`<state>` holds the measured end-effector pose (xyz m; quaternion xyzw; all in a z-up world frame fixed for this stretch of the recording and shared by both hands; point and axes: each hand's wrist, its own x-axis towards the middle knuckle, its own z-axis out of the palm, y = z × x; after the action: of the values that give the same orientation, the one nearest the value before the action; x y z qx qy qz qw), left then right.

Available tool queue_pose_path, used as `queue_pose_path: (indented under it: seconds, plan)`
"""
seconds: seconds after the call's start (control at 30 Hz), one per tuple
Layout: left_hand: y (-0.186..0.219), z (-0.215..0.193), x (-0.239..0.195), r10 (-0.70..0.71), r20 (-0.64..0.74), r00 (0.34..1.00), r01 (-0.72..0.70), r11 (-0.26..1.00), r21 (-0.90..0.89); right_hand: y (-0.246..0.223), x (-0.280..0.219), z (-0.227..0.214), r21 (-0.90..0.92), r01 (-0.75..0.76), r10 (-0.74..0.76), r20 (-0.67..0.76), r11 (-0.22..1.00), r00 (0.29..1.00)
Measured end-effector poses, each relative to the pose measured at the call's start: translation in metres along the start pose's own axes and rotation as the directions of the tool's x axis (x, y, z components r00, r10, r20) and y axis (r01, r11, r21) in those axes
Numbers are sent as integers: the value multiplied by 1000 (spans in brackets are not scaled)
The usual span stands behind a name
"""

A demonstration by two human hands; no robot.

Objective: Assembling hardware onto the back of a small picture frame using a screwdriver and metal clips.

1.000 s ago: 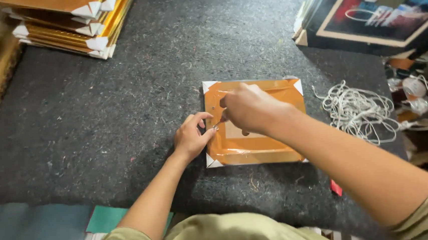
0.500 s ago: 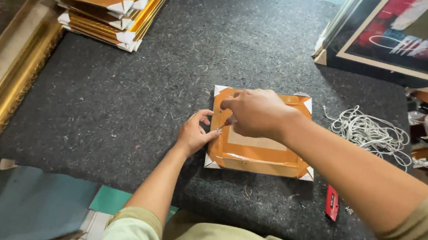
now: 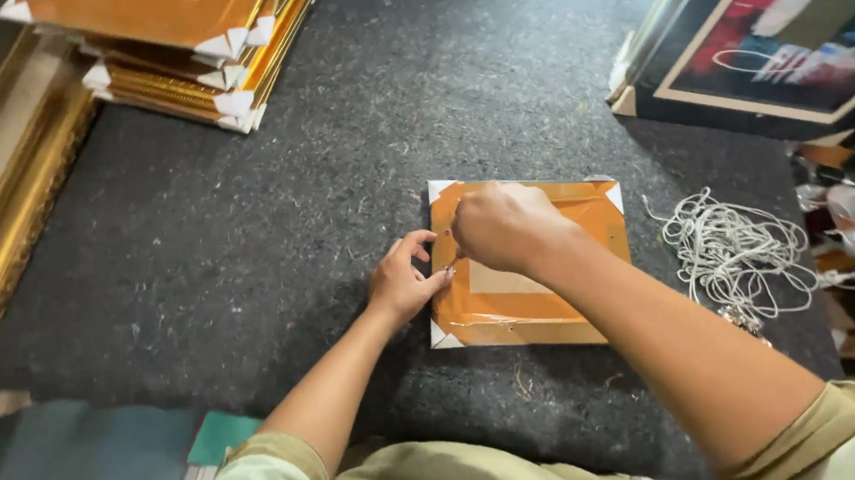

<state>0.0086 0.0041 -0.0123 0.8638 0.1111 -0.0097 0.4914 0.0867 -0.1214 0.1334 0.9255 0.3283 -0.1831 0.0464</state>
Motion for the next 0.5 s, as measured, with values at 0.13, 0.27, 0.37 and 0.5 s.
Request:
queue_pose_path:
  seconds: [0.13, 0.27, 0.37, 0.5]
  plan:
    - [3, -7, -3, 34, 20, 999, -33, 999, -23, -8, -20, -32, -95, -94, 104, 113, 991, 988]
    - [-1, -9, 0, 18, 69, 997, -13, 997, -71, -11, -44, -48, -97, -47, 61, 140, 994, 988]
    - [-5, -7, 3, 15, 93, 996, -9, 998, -62, -8, -49, -44, 38, 89, -93, 122, 995, 988]
    - [-3, -6, 5, -32, 110, 993, 30, 999, 22, -20, -48, -58, 242, -246, 174, 283, 939, 943]
